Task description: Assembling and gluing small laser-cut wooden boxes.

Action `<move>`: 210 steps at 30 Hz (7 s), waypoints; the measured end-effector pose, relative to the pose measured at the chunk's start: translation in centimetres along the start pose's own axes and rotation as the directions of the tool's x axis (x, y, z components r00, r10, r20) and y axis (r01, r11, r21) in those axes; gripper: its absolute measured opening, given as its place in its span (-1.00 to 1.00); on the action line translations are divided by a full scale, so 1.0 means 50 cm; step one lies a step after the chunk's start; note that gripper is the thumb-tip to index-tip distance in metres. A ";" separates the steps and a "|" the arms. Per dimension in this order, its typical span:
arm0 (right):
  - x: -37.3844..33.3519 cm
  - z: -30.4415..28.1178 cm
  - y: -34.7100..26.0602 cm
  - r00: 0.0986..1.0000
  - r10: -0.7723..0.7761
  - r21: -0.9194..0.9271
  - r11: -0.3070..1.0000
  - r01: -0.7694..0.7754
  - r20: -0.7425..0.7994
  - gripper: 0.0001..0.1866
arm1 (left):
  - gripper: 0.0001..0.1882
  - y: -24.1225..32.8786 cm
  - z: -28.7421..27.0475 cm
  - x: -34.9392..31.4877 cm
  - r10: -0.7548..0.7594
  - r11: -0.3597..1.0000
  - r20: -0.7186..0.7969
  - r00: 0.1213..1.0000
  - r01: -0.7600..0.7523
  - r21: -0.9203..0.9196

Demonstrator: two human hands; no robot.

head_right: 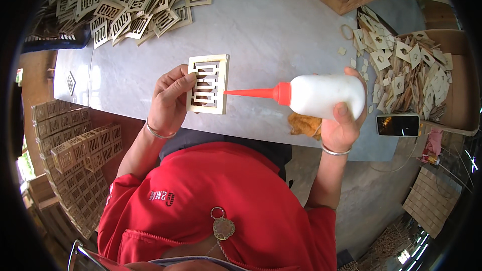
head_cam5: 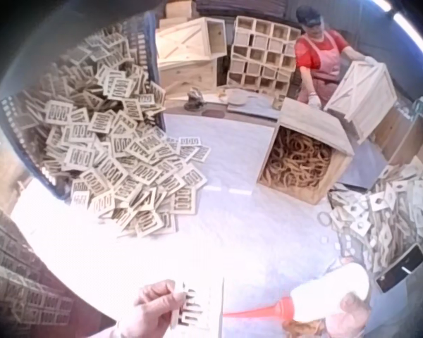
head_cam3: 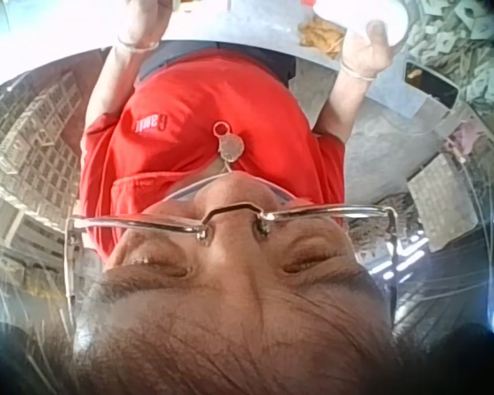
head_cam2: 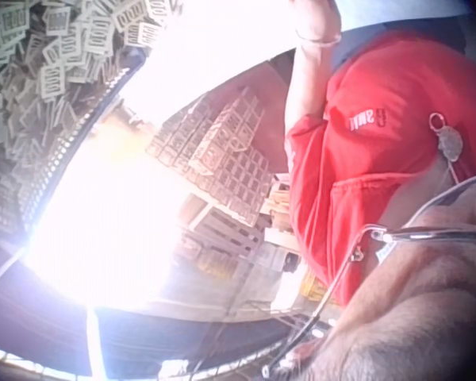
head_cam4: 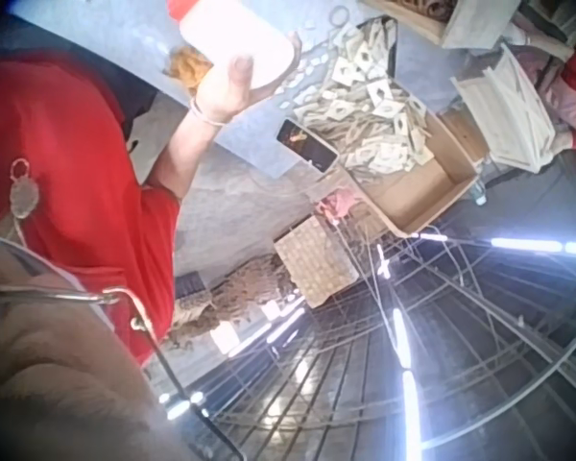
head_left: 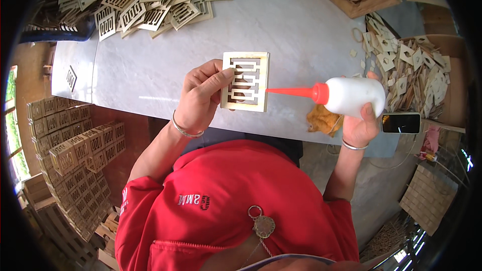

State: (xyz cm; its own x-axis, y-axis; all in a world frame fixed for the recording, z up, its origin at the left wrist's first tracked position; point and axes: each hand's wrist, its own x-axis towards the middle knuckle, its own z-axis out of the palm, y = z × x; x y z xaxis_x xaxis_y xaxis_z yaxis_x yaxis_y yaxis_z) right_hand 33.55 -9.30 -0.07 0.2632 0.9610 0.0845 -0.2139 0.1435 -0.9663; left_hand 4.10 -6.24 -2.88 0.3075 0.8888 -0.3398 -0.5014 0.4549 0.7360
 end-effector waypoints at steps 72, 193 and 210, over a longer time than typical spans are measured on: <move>-0.089 -0.120 0.087 0.971 0.187 0.453 0.886 -0.101 -0.151 -0.36 | -0.43 0.127 -0.123 0.366 0.542 0.150 -0.050 0.839 -0.038 0.988; -0.047 -0.058 0.018 0.995 0.079 0.223 0.971 -0.091 0.062 -0.20 | -0.83 0.023 -0.027 0.020 0.016 0.978 -0.047 0.999 -0.006 0.208; -0.024 -0.096 0.054 0.987 0.132 0.280 0.954 -0.103 -0.087 -0.22 | -0.59 0.110 -0.096 0.289 0.454 -0.145 0.098 0.886 -0.035 0.989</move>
State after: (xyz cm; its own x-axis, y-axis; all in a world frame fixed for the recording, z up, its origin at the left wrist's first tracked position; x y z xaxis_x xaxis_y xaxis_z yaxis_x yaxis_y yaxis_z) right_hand 37.17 -11.21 -3.95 0.3132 0.9474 -0.0657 -0.4949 0.1038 -0.8627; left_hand 1.91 9.38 -6.55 0.1244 0.9881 0.0905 0.8617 -0.1528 0.4839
